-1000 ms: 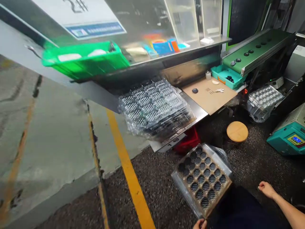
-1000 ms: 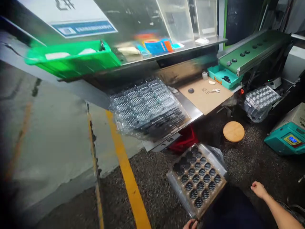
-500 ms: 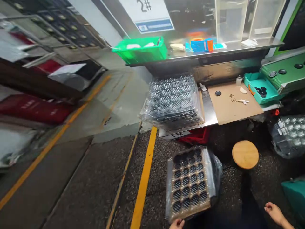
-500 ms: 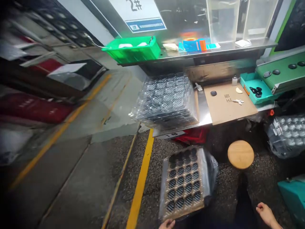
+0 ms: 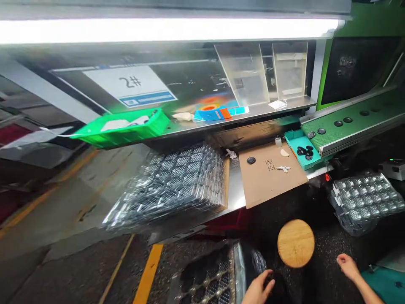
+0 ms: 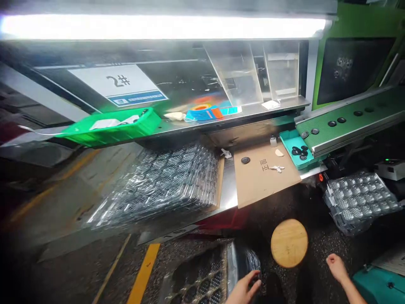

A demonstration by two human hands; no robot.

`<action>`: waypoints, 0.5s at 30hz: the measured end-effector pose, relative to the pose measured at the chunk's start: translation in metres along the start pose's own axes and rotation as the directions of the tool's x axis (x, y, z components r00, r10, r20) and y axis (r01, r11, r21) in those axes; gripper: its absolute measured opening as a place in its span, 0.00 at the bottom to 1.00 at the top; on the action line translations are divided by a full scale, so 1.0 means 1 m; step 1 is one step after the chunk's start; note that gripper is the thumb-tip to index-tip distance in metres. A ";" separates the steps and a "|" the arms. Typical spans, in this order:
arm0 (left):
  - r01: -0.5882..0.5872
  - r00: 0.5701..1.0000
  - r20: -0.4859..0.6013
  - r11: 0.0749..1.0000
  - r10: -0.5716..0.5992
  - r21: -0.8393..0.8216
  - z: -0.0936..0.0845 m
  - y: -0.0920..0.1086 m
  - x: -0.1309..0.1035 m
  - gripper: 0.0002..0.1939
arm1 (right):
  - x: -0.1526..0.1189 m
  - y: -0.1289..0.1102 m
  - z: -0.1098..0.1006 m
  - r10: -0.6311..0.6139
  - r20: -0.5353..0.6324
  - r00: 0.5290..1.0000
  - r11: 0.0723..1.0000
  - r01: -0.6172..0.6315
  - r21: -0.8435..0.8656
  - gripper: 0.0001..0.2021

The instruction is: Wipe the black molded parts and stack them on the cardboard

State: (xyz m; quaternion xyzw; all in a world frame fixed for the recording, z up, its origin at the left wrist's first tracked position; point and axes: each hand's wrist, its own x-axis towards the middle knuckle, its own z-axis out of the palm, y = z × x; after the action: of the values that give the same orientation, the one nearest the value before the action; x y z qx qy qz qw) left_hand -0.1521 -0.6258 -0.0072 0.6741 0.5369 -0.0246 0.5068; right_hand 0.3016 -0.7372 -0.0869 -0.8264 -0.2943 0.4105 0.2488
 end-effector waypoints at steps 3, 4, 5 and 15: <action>0.014 0.996 -0.092 0.999 -0.011 0.038 -0.037 0.025 0.025 0.33 | 0.012 -0.035 0.010 -0.125 0.042 0.991 0.992 0.124 0.032 0.20; 0.004 0.995 -0.103 1.000 -0.001 0.031 -0.046 0.033 0.034 0.32 | 0.019 -0.052 0.011 -0.162 0.042 0.986 0.986 0.161 0.036 0.21; -0.017 0.995 -0.100 1.000 0.019 0.020 -0.054 0.040 0.043 0.31 | 0.026 -0.073 0.011 -0.193 0.030 0.981 0.981 0.192 0.035 0.21; -0.235 0.966 0.096 0.971 0.238 -0.041 -0.146 0.032 0.143 0.32 | 0.156 -0.558 0.020 -0.820 -0.116 0.561 0.552 0.721 -0.418 0.18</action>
State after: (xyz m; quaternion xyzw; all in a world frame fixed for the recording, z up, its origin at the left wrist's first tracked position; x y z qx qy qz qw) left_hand -0.1425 -0.4197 0.0023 0.7238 0.4267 0.0104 0.5422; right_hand 0.2037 -0.2339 0.1834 -0.6893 -0.6521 0.0734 0.3070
